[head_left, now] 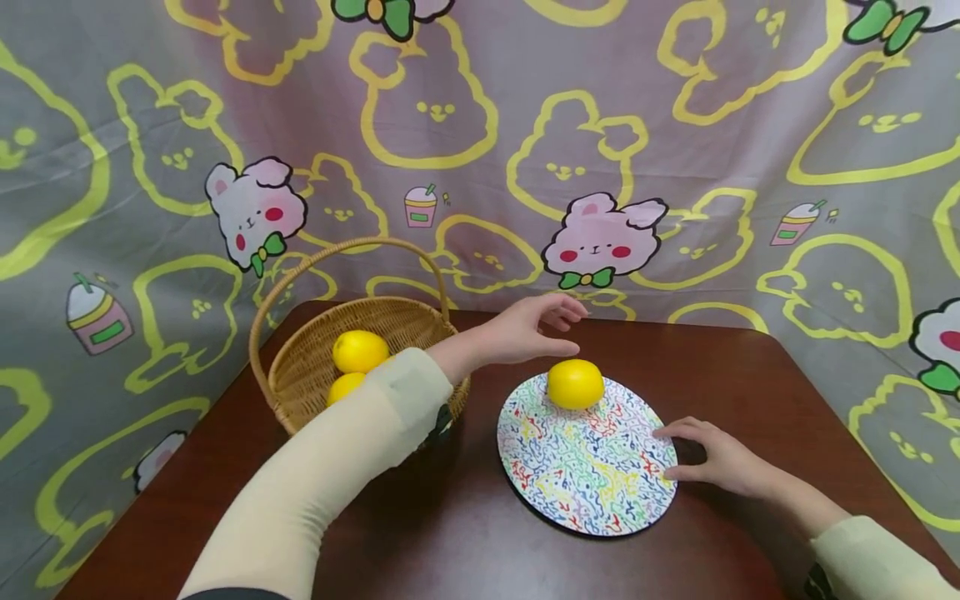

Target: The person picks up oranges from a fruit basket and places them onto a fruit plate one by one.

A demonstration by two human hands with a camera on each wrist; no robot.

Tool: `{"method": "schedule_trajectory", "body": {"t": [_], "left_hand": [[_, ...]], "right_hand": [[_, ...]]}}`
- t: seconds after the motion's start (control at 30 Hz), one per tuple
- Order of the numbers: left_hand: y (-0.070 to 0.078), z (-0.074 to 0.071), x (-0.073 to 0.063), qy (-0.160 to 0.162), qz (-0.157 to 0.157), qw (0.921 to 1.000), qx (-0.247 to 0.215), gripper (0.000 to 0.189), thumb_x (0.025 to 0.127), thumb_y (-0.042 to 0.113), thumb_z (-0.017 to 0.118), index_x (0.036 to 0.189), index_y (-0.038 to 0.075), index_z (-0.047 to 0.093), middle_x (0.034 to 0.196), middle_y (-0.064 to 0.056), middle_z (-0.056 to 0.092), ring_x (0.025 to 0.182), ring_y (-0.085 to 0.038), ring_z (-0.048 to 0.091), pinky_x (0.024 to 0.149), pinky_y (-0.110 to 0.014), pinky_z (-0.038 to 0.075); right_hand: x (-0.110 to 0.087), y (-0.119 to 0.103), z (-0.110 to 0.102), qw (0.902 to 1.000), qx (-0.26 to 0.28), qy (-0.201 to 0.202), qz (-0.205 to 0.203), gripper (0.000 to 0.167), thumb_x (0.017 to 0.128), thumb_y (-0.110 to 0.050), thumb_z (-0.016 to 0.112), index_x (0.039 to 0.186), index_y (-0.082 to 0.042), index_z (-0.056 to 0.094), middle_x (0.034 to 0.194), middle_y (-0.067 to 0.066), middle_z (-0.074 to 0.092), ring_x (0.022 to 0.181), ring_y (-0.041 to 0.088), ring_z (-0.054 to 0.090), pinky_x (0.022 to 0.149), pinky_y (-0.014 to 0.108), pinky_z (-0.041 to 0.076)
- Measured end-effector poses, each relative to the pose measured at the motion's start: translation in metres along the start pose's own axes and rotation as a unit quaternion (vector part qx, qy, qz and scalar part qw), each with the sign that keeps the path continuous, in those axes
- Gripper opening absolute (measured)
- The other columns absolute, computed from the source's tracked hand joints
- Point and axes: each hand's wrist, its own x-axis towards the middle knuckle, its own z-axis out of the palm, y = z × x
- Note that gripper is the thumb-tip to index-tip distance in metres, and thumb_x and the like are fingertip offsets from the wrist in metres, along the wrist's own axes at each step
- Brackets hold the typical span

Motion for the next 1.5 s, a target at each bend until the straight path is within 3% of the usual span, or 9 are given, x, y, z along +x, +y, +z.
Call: {"method": "schedule_trajectory", "body": {"t": [0.37,0.73,0.97,1.2,1.37,1.5], "left_hand": [[-0.004,-0.027,-0.046,-0.021,0.001,0.9990,0.038,0.039,0.090,0.019,0.071,0.125,0.013,0.057,0.119,0.001,0.060,0.110,-0.017,0.058,0.095,-0.035,0.044],[-0.015,-0.058,-0.096,0.017,0.020,0.9994,0.024,0.033,0.089,0.017,0.071,0.120,0.011,0.060,0.117,0.001,0.062,0.106,-0.017,0.058,0.091,-0.047,0.047],[-0.024,-0.070,-0.115,0.039,0.009,0.9991,0.017,0.033,0.089,0.013,0.071,0.121,0.011,0.061,0.118,0.001,0.062,0.109,-0.028,0.057,0.094,-0.048,0.045],[-0.036,-0.083,-0.129,0.053,-0.005,0.9983,0.025,0.034,0.089,0.017,0.073,0.120,0.012,0.062,0.118,0.001,0.062,0.108,-0.017,0.057,0.097,-0.046,0.043],[-0.045,-0.094,-0.142,0.066,-0.027,0.9973,0.015,0.037,0.087,0.017,0.074,0.121,0.012,0.061,0.119,0.000,0.061,0.109,-0.018,0.055,0.097,-0.048,0.040],[-0.056,-0.103,-0.151,0.074,-0.043,0.9955,0.038,0.038,0.087,0.020,0.075,0.122,0.012,0.061,0.119,0.000,0.061,0.110,-0.019,0.054,0.099,-0.049,0.039]], "right_hand": [[-0.001,0.004,0.001,0.9999,-0.008,0.006,0.008,0.057,0.074,-0.048,0.080,0.121,-0.019,0.066,0.114,0.001,0.059,0.105,0.027,0.052,0.089,0.055,0.045],[0.000,0.004,-0.001,0.9999,0.001,-0.005,0.010,0.056,0.074,-0.046,0.081,0.121,-0.018,0.066,0.114,0.001,0.058,0.104,0.026,0.052,0.087,0.053,0.046],[-0.001,0.003,-0.002,1.0000,0.001,-0.002,0.007,0.055,0.074,-0.045,0.081,0.121,-0.019,0.066,0.115,0.002,0.058,0.105,0.028,0.052,0.087,0.054,0.046],[-0.003,0.003,-0.002,1.0000,-0.007,-0.001,0.005,0.056,0.075,-0.047,0.080,0.121,-0.018,0.066,0.113,0.000,0.059,0.103,0.026,0.052,0.086,0.052,0.046],[-0.002,0.003,-0.002,0.9999,-0.012,-0.002,0.011,0.056,0.075,-0.048,0.080,0.121,-0.019,0.066,0.114,0.001,0.058,0.105,0.027,0.052,0.087,0.053,0.046],[-0.001,0.003,-0.001,0.9999,-0.005,-0.005,0.008,0.056,0.075,-0.046,0.080,0.121,-0.018,0.066,0.115,0.002,0.059,0.105,0.027,0.052,0.087,0.053,0.046]]}}
